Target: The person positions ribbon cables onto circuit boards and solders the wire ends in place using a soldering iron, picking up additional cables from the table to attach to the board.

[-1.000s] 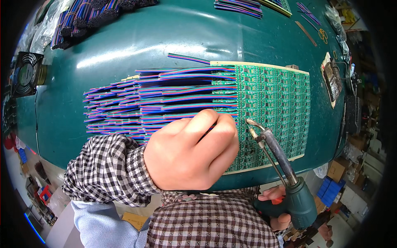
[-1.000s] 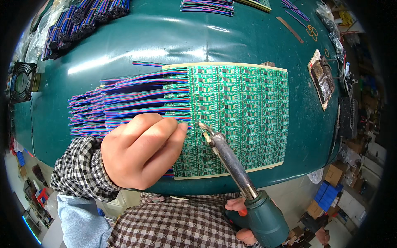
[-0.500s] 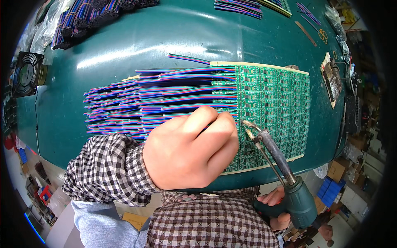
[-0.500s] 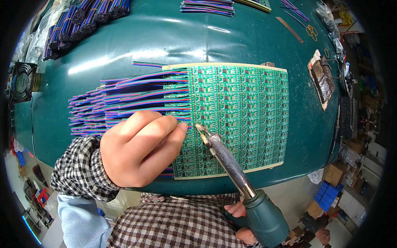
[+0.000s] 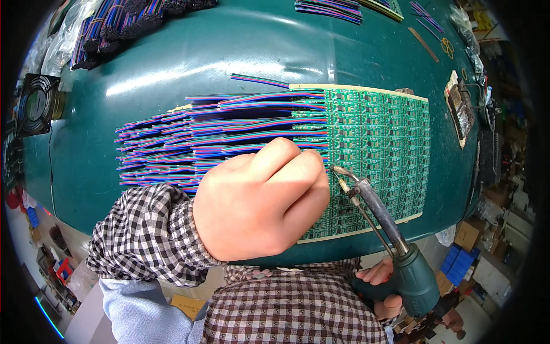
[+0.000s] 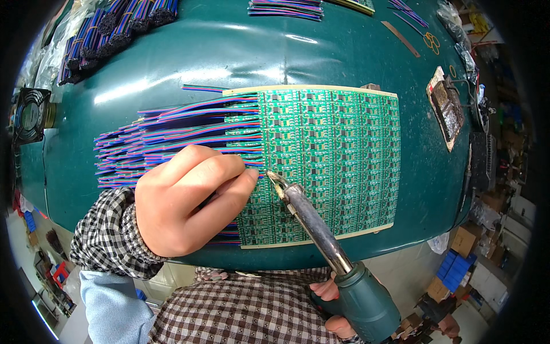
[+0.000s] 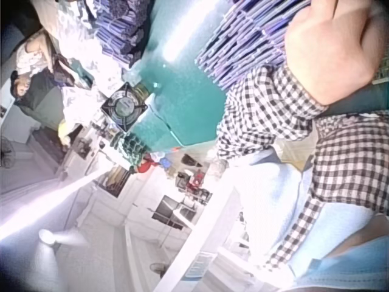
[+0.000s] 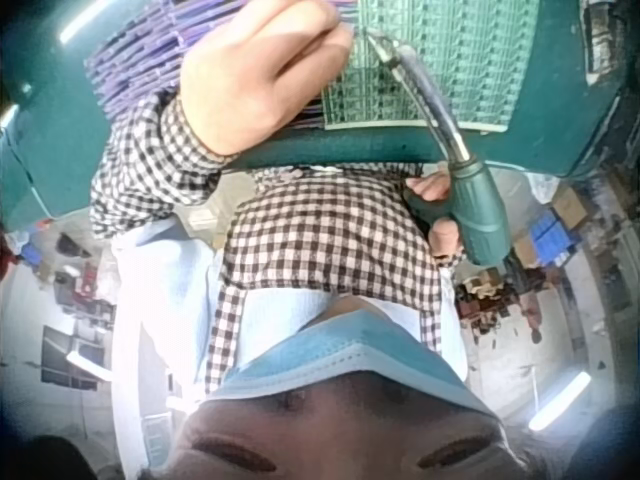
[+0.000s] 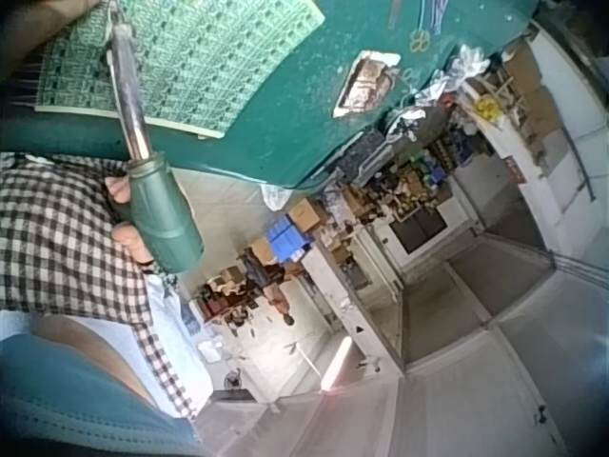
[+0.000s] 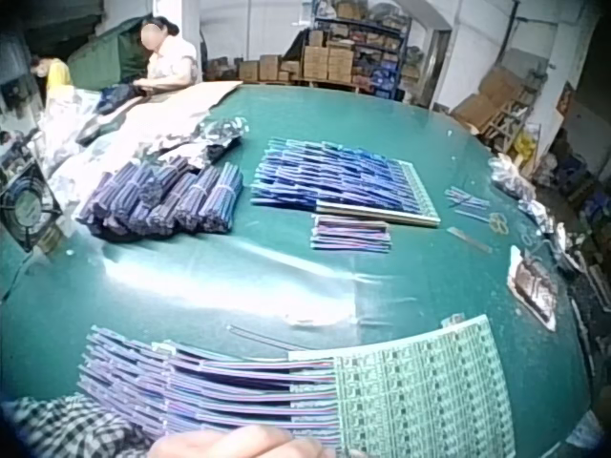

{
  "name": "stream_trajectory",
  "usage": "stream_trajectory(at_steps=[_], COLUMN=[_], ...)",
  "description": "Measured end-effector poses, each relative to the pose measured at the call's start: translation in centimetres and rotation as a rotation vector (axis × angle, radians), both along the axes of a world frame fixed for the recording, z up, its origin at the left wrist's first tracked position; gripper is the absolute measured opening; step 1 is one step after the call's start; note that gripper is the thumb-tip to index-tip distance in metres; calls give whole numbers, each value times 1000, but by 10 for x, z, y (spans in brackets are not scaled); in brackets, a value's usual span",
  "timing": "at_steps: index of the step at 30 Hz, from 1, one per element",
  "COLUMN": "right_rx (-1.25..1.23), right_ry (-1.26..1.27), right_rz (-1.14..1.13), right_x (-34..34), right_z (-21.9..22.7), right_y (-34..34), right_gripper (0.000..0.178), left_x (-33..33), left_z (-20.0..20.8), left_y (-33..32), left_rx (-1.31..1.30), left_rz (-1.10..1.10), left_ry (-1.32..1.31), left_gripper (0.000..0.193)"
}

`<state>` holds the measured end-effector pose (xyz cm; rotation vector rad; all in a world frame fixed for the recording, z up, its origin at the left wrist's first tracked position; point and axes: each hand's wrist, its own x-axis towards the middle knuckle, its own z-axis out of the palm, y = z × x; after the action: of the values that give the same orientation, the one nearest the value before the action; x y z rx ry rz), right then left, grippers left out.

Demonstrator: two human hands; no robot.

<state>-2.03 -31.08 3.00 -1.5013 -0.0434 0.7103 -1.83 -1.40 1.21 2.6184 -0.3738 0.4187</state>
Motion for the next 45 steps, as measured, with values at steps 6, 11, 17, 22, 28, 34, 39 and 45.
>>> stream_trajectory(at_steps=[6, 11, 17, 22, 28, 34, 39, 45], right_rx=[-14, -2, -21, -123, -55, -11, 23, 36], right_ry=[-18, -53, -75, -220, -162, -97, -72, -84], right_rz=[43, 40, 25, 83, 117, 122, -74, -85], right_x=[3, 1, -1, 7, 6, 5, -9, -10], right_z=[-2, -3, -3, 2, -4, -4, -15, -19], right_y=[0, -3, -6, -2, -8, -10, -23, -25], right_gripper=[66, 67, 69, 77, 78, 79, 83, 80], left_x=[-1, 0, 0, 0, -1, -1, -2, -2], left_z=[-1, 0, -4, -3, -5, -10, -9, -10], left_y=[0, 0, -1, -1, -2, -3, -4, -4], left_rx=[8, 14, 12, 11, 27, 66, 71, 75], left_rz=[-3, -14, -7, -4, -3, -6, -6, -4], left_ry=[-1, -8, -44, -50, -77, -142, -125, -137], left_gripper=[28, 29, 30, 30, 30, 32, 32, 31])
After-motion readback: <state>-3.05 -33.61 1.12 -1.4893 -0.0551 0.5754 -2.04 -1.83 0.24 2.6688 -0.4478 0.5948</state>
